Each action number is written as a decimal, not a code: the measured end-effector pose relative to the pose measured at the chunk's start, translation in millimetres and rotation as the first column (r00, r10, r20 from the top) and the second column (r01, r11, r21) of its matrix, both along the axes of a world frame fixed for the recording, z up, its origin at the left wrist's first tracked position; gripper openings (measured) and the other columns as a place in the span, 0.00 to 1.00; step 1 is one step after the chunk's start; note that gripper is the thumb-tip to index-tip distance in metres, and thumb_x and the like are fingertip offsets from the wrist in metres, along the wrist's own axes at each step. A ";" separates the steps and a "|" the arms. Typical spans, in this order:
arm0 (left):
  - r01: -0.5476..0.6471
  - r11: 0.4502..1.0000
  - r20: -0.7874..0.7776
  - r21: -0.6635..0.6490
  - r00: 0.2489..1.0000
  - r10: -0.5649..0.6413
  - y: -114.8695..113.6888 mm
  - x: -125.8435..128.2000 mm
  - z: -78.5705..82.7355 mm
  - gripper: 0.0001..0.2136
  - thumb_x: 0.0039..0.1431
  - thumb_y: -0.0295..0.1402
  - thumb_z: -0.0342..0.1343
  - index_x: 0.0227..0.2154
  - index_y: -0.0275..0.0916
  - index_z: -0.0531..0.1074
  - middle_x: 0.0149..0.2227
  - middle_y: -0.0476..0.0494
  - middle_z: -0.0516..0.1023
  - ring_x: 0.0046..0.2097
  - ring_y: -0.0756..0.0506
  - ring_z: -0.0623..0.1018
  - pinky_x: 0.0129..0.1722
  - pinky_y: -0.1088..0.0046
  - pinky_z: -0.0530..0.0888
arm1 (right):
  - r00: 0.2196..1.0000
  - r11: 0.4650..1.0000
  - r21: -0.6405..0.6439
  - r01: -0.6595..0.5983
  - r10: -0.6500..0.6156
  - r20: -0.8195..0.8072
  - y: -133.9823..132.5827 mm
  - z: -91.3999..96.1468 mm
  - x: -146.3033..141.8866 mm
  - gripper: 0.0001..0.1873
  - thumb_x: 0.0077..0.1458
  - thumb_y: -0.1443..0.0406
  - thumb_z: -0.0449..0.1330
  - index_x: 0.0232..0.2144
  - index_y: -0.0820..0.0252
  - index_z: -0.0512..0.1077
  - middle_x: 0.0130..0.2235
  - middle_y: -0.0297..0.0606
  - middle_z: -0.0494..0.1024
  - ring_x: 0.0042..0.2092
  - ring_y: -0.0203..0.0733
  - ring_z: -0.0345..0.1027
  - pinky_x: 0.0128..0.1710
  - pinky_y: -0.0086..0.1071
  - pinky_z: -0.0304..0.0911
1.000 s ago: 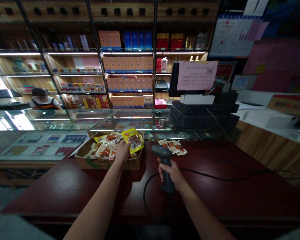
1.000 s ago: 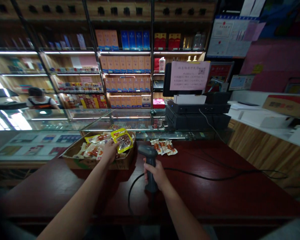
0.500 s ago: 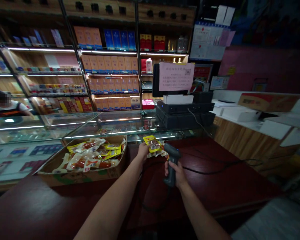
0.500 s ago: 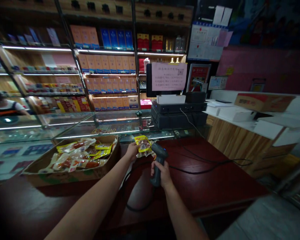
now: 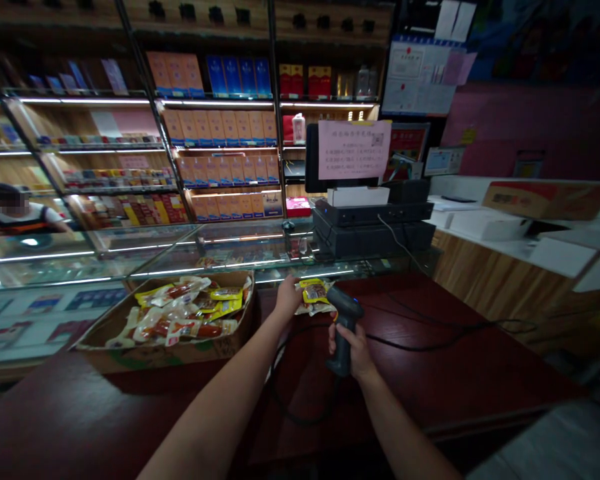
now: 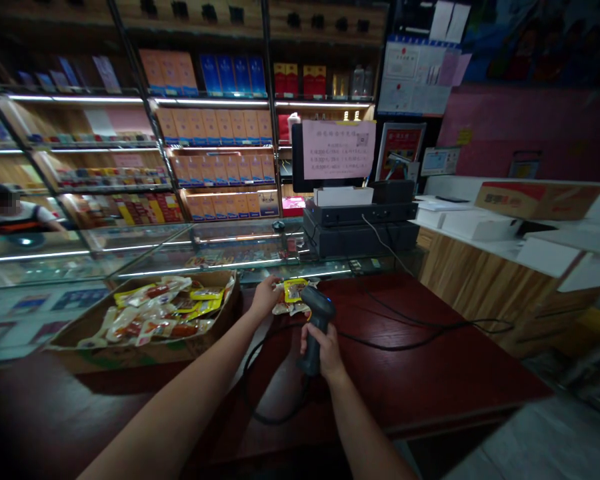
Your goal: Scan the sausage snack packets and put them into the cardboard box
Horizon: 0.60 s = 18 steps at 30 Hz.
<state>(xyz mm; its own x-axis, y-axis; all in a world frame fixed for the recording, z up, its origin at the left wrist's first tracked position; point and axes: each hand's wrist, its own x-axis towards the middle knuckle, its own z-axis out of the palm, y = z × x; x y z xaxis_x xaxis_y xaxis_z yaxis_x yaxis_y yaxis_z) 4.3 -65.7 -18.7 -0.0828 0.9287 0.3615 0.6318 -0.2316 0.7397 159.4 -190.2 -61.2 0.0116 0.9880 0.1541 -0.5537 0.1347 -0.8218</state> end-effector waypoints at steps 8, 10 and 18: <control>-0.180 0.984 -0.449 0.006 0.879 0.164 -29.7 -134.5 54.4 0.20 0.48 0.20 0.50 0.46 0.36 0.72 0.45 0.38 0.77 0.49 0.43 0.75 0.50 0.70 0.67 | 0.999 0.999 -0.016 -0.049 0.049 0.015 -6.6 8.1 -11.1 0.20 0.42 0.59 0.66 0.38 0.61 0.68 0.21 0.28 0.71 0.16 0.32 0.61 0.15 0.27 0.61; -0.309 0.948 -0.528 -0.081 0.819 0.222 -32.3 -167.0 57.2 0.18 0.49 0.22 0.50 0.44 0.33 0.72 0.44 0.33 0.77 0.48 0.40 0.75 0.48 0.67 0.68 | 0.995 0.995 -0.019 -0.097 0.097 0.009 -5.7 13.8 -23.5 0.19 0.42 0.59 0.65 0.37 0.61 0.68 0.21 0.29 0.71 0.16 0.32 0.61 0.15 0.26 0.60; -0.421 0.874 -0.167 -0.241 0.905 0.390 -16.8 -198.1 33.0 0.11 0.50 0.29 0.54 0.37 0.31 0.73 0.43 0.26 0.76 0.50 0.36 0.74 0.48 0.62 0.67 | 0.948 0.949 0.032 -0.313 0.314 -0.046 5.1 17.0 -85.2 0.19 0.44 0.60 0.64 0.38 0.61 0.68 0.21 0.29 0.71 0.17 0.32 0.62 0.15 0.26 0.61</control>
<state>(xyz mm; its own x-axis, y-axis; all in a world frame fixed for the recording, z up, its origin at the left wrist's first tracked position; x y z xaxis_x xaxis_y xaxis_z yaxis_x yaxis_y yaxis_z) -193.8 -82.4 14.2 -0.4472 0.8840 0.1360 0.7083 0.2572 0.6573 74.3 -185.1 -44.2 -0.2902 0.9390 0.1848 -0.6111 -0.0332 -0.7909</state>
